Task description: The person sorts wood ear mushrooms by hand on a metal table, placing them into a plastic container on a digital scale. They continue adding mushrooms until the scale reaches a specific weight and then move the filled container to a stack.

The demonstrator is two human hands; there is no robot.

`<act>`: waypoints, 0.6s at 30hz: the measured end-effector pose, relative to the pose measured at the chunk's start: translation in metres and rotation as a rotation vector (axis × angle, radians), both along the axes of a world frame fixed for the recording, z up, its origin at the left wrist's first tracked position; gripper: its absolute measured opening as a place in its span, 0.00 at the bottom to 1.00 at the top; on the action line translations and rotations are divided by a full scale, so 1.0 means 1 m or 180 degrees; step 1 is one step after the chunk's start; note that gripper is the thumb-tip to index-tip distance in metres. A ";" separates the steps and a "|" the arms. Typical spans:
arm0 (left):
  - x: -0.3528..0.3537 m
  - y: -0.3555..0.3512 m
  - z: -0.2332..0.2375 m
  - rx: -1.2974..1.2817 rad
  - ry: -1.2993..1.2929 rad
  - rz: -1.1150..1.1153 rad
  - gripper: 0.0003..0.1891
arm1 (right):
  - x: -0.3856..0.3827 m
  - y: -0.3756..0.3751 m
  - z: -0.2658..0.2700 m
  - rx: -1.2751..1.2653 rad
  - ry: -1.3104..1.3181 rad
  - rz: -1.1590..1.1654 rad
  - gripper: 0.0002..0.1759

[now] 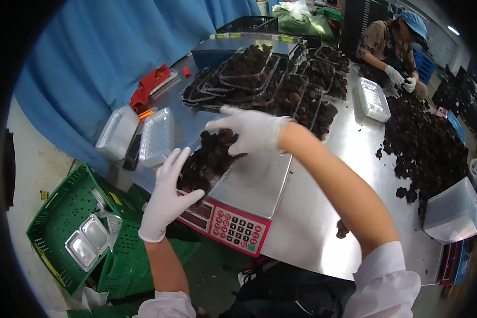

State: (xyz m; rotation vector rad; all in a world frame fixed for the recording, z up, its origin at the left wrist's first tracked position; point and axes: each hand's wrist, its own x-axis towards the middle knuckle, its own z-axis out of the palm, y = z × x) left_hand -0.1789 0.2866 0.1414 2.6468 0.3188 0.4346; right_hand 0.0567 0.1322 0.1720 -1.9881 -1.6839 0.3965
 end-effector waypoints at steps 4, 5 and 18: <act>-0.017 -0.002 0.005 -0.0328 -0.0408 -0.0035 0.43 | -0.003 -0.078 0.002 0.0760 0.0373 -0.0666 0.29; -0.020 -0.004 0.003 -0.0508 -0.0694 0.0117 0.41 | -0.009 -0.104 -0.004 0.0475 0.0378 -0.0927 0.27; -0.019 -0.004 -0.063 -0.2425 -0.1468 0.1134 0.25 | -0.117 -0.278 -0.159 -0.0341 -0.0587 -0.2663 0.17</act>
